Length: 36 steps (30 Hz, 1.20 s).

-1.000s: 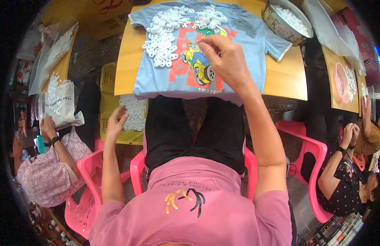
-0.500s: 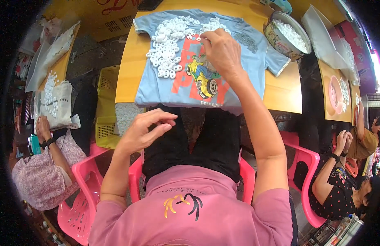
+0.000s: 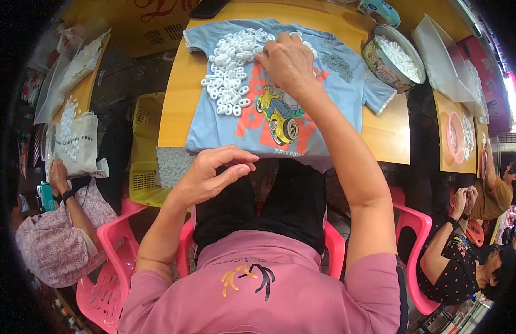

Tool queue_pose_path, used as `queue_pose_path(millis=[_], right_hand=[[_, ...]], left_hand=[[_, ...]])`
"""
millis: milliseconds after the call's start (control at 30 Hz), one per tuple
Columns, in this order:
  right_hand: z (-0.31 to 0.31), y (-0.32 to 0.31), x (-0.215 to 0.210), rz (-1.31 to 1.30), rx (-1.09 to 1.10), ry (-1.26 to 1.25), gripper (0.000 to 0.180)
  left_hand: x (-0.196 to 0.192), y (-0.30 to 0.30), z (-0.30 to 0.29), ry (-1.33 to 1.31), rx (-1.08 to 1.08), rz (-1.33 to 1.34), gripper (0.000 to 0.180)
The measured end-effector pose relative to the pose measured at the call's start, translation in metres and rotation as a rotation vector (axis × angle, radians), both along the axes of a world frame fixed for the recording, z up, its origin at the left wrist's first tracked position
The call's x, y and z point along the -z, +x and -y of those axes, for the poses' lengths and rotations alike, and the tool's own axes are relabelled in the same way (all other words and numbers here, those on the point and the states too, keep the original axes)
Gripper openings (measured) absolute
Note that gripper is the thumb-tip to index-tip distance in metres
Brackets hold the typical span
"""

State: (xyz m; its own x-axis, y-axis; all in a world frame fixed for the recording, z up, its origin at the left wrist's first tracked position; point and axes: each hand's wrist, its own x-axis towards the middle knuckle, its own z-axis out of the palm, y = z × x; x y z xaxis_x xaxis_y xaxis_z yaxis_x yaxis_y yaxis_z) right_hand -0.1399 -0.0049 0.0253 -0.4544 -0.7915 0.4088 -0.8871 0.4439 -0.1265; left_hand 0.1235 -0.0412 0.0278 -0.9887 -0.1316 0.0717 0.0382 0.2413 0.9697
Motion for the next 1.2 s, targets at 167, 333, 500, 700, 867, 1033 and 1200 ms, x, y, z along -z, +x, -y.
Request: queue_pose_path(millis=[167, 333, 500, 700, 867, 1033, 1200], right_hand=[[-0.007, 0.002, 0.003, 0.005, -0.093, -0.053, 0.023], [-0.018, -0.001, -0.001, 0.057, -0.138, -0.058, 0.02], [-0.037, 0.002, -0.01, 0.175, -0.201, 0.011, 0.02], [-0.051, 0.001, -0.009, 0.255, -0.174, -0.088, 0.017], [-0.032, 0.005, 0.002, 0.136, -0.238, -0.104, 0.015], [-0.025, 0.004, 0.003, 0.065, -0.253, -0.028, 0.014], [-0.039, 0.009, 0.001, 0.406, -0.308, -0.172, 0.016]], left_hand=[[0.001, 0.005, 0.007, 0.093, -0.014, 0.055, 0.02], [0.0, -0.002, 0.009, 0.164, -0.016, 0.077, 0.022], [0.001, -0.012, 0.008, 0.386, -0.049, 0.112, 0.024], [-0.006, -0.022, 0.007, 0.377, -0.058, 0.112, 0.024], [-0.004, -0.033, 0.004, 0.403, -0.064, 0.103, 0.025], [-0.006, -0.038, 0.004, 0.38, -0.09, 0.099, 0.025], [0.002, -0.046, 0.005, 0.413, -0.162, -0.024, 0.022]])
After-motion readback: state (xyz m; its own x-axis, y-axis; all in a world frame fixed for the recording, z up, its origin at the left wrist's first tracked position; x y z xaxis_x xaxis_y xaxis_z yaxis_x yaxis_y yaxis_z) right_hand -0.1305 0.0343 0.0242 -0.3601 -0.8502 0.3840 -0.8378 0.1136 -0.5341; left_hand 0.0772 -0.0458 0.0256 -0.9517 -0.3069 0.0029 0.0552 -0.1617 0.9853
